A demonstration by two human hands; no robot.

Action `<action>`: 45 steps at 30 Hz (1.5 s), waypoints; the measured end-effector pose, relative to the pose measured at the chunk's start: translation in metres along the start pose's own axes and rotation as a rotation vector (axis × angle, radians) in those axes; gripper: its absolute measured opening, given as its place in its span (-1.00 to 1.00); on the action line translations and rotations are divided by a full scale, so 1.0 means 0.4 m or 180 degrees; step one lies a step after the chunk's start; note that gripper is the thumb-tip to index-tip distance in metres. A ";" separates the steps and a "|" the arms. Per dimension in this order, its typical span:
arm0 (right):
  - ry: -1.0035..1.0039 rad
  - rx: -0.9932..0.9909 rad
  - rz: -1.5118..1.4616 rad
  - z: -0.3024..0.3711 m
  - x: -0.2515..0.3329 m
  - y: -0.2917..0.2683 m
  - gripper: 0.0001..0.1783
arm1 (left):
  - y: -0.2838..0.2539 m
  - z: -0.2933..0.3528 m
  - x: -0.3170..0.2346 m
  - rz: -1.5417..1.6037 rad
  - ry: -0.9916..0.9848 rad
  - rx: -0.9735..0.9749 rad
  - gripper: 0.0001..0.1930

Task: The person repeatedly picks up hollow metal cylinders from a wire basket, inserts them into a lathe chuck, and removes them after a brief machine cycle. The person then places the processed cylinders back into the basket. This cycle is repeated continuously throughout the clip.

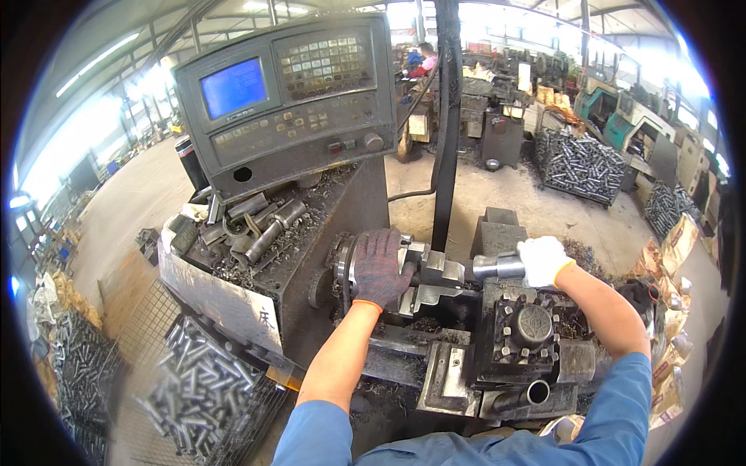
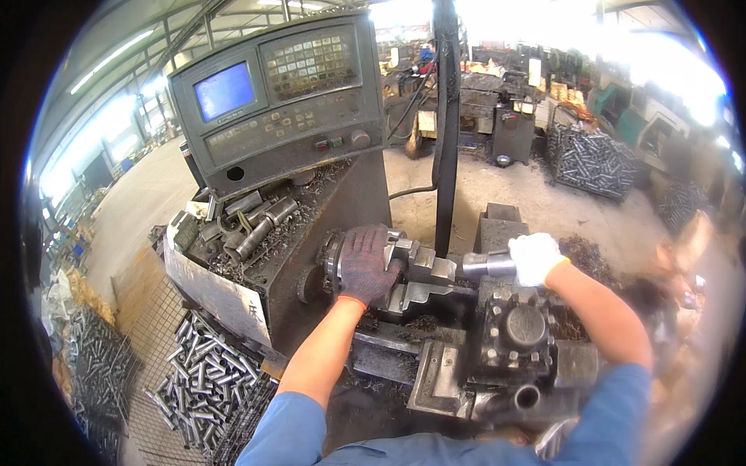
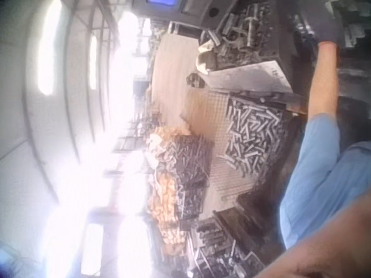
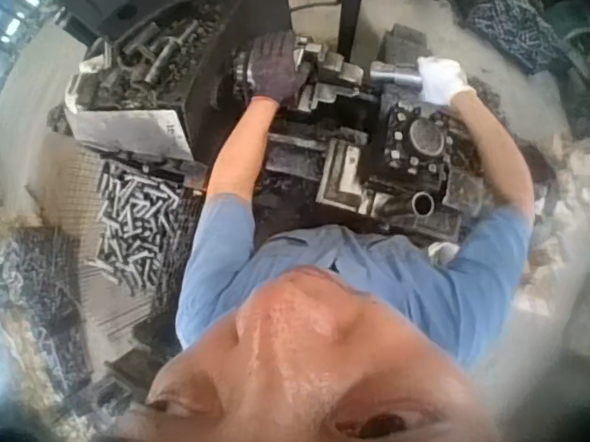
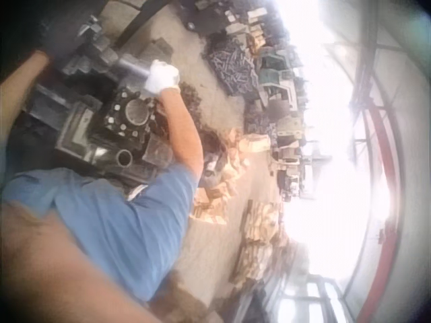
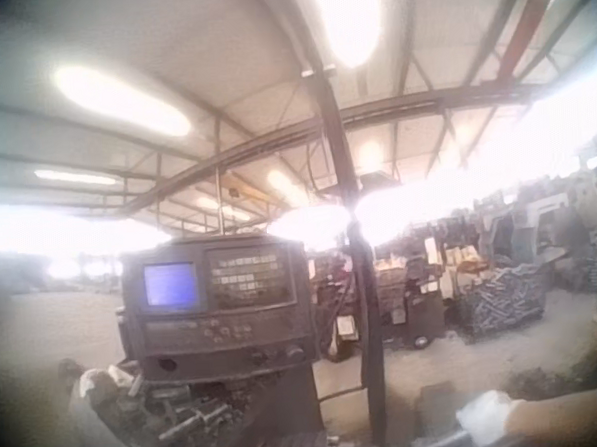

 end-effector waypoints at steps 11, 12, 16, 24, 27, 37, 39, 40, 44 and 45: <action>0.0209 0.1432 -0.6903 0.457 0.564 0.251 -0.49 | -0.031 0.540 -0.396 0.7369 -0.1213 0.2401 -0.20; 0.0450 0.1532 -0.7818 0.467 0.607 0.312 -0.47 | 0.029 0.586 -0.379 0.7223 -0.2039 0.2390 -0.29; 0.0960 0.1510 -0.6017 0.509 0.651 0.504 -0.14 | 0.160 0.704 -0.357 0.6432 -0.3195 0.2075 -0.48; 0.1057 0.0658 -0.5287 0.556 0.633 0.569 -0.38 | 0.194 0.728 -0.393 0.6780 -0.3274 0.2193 -0.41; 0.0826 0.0883 -0.4754 0.763 0.528 0.597 -0.40 | 0.191 0.755 -0.331 0.6905 -0.3911 0.1969 -0.51; 0.5056 0.1774 -0.4881 1.519 0.227 1.234 -0.75 | 0.115 0.758 -0.297 0.6322 -0.3776 0.2502 -0.36; 0.3652 0.1347 -0.2289 1.423 0.092 1.212 -0.63 | 0.109 0.747 -0.303 0.5978 -0.3633 0.2508 -0.35; 0.4129 0.1099 -0.2238 1.413 0.046 1.186 -0.55 | 0.105 0.743 -0.313 0.5971 -0.3596 0.2543 -0.35; 0.3941 -0.0187 -0.2463 1.174 -0.019 0.876 -0.35 | 0.098 0.747 -0.358 0.6313 -0.3735 0.2641 -0.37; 0.3073 -0.0494 -0.3142 1.053 0.021 0.779 -0.25 | 0.101 0.761 -0.348 0.5976 -0.3970 0.2511 -0.37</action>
Point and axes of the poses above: each hand's wrist, its own z-axis away from the middle knuckle, its own y-axis out of the palm, x = y × z, the point moved 8 cm from there along -z, towards the middle knuckle, and after that the axes turned 1 degree about x, right-handed, at the moved point
